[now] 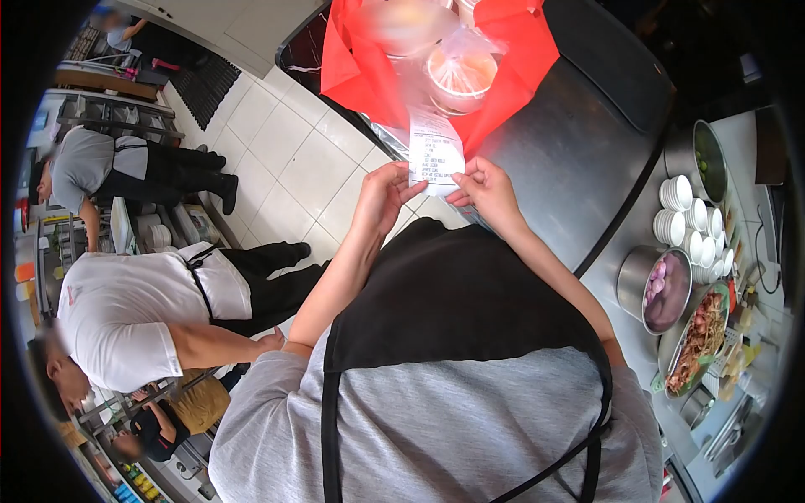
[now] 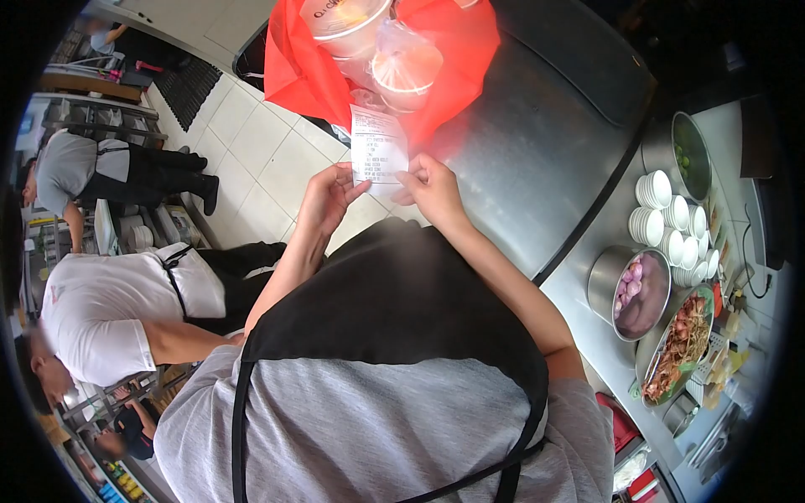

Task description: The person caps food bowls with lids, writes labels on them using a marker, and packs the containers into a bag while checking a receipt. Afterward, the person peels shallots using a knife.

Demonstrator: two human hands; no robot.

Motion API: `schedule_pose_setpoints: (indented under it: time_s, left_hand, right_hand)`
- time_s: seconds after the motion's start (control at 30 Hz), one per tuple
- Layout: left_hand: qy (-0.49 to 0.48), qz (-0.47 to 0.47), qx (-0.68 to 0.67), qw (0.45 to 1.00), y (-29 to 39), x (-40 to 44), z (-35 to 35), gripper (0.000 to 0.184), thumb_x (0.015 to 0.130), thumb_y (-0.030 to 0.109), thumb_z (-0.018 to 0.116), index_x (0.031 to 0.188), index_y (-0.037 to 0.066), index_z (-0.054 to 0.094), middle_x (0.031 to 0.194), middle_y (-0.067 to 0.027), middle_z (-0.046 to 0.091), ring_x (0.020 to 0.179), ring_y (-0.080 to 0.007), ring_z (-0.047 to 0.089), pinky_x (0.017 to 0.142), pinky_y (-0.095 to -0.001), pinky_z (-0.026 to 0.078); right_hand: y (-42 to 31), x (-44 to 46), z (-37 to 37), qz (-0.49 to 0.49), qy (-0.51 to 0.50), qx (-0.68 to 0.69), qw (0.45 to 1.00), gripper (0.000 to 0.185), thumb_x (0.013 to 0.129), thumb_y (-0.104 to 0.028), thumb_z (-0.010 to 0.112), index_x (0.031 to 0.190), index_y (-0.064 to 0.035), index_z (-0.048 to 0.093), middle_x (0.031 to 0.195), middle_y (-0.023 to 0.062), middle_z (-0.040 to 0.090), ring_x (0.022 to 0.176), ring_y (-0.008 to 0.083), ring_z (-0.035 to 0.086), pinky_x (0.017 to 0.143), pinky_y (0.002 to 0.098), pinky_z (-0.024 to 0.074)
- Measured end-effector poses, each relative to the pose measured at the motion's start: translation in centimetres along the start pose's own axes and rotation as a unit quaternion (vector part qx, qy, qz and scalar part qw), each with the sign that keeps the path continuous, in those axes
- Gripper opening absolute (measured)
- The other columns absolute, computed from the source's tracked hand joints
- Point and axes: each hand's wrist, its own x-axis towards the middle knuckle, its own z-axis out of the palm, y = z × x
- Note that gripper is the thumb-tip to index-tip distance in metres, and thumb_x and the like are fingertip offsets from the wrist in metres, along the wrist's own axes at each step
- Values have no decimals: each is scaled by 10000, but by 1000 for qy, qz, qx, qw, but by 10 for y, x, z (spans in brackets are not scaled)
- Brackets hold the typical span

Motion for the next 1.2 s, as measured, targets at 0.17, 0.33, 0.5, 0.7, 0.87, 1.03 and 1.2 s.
schedule_pose_setpoints:
  time_s: [0.17, 0.33, 0.5, 0.7, 0.87, 1.03, 1.2]
  left_hand:
    - [10, 13, 19, 1000, -2, -1, 1, 113, 781, 35, 461, 815, -58, 514, 804, -116, 564, 768, -206, 594, 755, -337, 520]
    - [6, 27, 52, 998, -1, 0, 2, 127, 797, 38, 435, 815, -60, 513, 803, -112, 567, 763, -203, 594, 753, -336, 521]
    - [18, 11, 10, 1000, 2, -4, 8, 178, 818, 69, 397, 826, -64, 514, 829, -127, 575, 766, -210, 596, 756, -334, 519]
    - [-1, 13, 84, 996, -4, -6, 3, 228, 809, 102, 399, 898, -83, 497, 914, -167, 565, 837, -223, 571, 798, -333, 481]
    - [14, 13, 66, 998, -1, -7, 7, 250, 817, 127, 389, 903, -84, 492, 922, -176, 565, 853, -234, 568, 808, -339, 475]
    - [8, 7, 15, 1000, -1, -5, -2, 265, 820, 134, 372, 915, -89, 479, 935, -193, 559, 878, -243, 561, 825, -353, 464]
    - [4, 15, 48, 999, 0, -7, 1, 263, 813, 131, 381, 927, -86, 477, 948, -185, 557, 886, -238, 560, 831, -350, 463]
  right_hand:
    - [2, 1, 1, -16, 10, 14, 1000, 108, 818, -62, 534, 789, 12, 461, 671, 131, 590, 591, 200, 628, 488, 248, 492]
    - [1, 0, 1, -13, 10, 21, 1000, 108, 819, -64, 535, 797, 15, 464, 675, 129, 591, 595, 201, 629, 489, 250, 492]
    - [2, 1, 1, -13, 13, 24, 1000, 108, 820, -67, 535, 803, 16, 468, 682, 130, 593, 599, 203, 630, 491, 251, 492]
    - [2, 2, 0, -14, 13, 22, 1000, 108, 822, -67, 535, 804, 17, 469, 681, 127, 593, 600, 203, 630, 493, 251, 492]
    - [0, 2, -2, -13, 11, 12, 1000, 115, 822, -84, 539, 807, 6, 469, 677, 125, 595, 578, 174, 620, 499, 257, 481]
    - [-39, -8, -3, -270, 177, -347, 881, 293, 813, -67, 516, 1106, -83, 504, 667, 85, 557, 563, 191, 575, 506, 292, 456]
    - [-49, 3, -13, -225, 120, -558, 790, 369, 798, -83, 495, 1162, -145, 500, 745, 101, 562, 637, 272, 564, 574, 361, 460]
